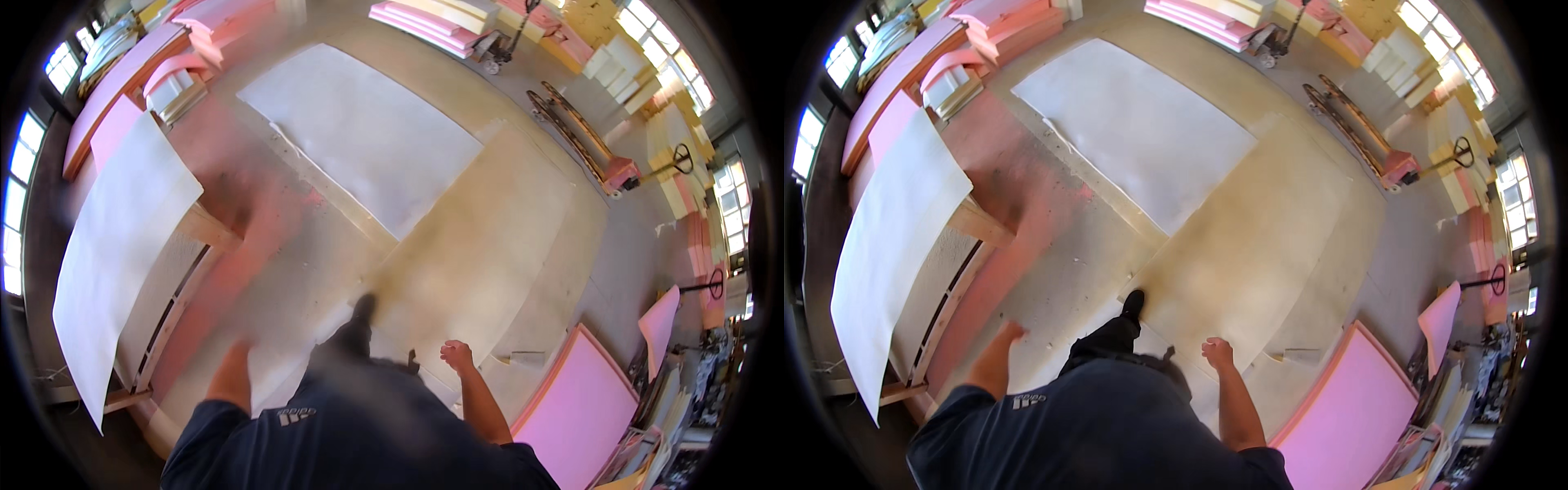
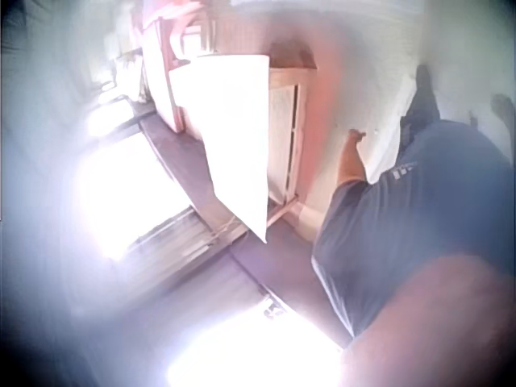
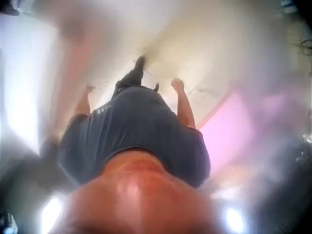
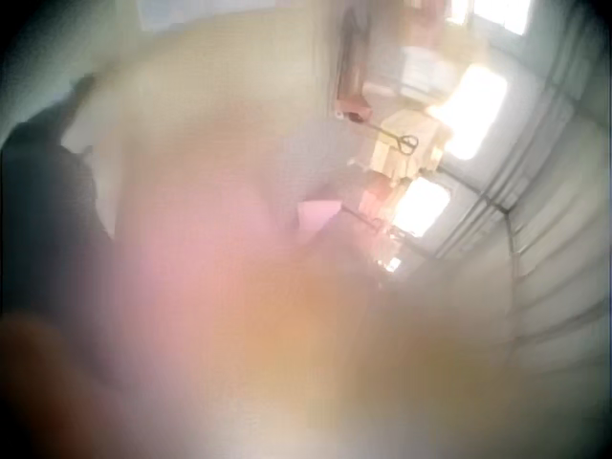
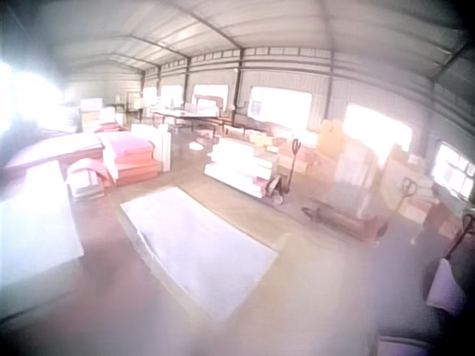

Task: The person picks up pink foam sheets and places them on a manual guillotine cutter to trim them. They then handle a large white foam roll, positioning it on the cutter table and measuring it with a tape measure.

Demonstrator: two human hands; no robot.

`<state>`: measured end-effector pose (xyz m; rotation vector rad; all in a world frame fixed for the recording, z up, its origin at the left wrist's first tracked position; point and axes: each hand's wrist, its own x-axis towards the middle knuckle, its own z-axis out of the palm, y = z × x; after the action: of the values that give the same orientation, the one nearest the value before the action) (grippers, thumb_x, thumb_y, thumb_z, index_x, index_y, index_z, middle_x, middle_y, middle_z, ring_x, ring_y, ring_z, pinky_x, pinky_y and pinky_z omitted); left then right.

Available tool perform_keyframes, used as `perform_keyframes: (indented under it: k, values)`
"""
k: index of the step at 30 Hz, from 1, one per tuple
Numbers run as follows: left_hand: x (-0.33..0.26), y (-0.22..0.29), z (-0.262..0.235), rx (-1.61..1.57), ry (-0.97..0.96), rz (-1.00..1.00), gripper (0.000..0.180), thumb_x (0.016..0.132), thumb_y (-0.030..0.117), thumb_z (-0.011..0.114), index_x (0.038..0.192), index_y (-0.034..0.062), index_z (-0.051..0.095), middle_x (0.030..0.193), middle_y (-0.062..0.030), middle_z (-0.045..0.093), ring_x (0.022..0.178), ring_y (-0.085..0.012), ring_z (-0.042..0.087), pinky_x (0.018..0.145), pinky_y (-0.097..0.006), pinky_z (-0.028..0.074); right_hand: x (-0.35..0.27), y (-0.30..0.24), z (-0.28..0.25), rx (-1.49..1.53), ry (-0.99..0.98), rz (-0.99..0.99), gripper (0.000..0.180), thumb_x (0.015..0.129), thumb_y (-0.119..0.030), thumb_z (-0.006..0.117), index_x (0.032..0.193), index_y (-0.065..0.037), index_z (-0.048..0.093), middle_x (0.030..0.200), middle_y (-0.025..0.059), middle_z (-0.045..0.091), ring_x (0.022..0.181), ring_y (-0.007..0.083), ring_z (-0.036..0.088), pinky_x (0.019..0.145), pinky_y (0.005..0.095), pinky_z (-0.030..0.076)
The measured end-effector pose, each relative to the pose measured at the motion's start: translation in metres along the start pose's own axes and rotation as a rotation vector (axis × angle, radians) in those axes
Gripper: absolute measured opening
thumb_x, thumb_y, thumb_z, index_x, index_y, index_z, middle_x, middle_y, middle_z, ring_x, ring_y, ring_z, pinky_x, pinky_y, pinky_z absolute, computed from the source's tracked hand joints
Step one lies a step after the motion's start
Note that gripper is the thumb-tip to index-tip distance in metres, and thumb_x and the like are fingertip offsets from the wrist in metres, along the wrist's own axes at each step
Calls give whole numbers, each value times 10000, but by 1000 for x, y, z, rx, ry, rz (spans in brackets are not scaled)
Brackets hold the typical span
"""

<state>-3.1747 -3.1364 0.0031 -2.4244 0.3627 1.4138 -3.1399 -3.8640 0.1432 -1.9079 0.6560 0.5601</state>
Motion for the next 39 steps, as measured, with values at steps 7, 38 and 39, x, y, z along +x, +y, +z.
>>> perform_keyframes:
  k: [7, 38, 39]
  values:
    - [81, 103, -512, -1283, 912, 174, 319, 826, 352, 700, 1045, 120, 676, 930, -118, 712, 863, -287, 683, 753, -399, 538, 173, -57, -84, 103, -132, -29, 240, 877, -151, 502, 970, 16, 648, 806, 171, 669, 680, 280, 648, 615, 394, 545]
    - [433, -349, -851, -95, -153, 118, 636, 817, 518, 669, 1334, 162, 565, 1363, -74, 555, 1198, -289, 556, 988, -411, 455, 973, -906, -43, -38, -150, -459, 263, 872, -247, 587, 767, -15, 648, 676, 83, 663, 596, 152, 636, 560, 280, 511]
    - [455, -384, -876, -326, 19, -38, 630, 813, 520, 670, 1304, 137, 582, 1334, -87, 573, 1196, -295, 558, 990, -415, 452, 974, -942, -28, -257, -201, -464, 306, 855, -323, 610, 763, -38, 670, 673, 90, 666, 615, 160, 640, 600, 308, 515]
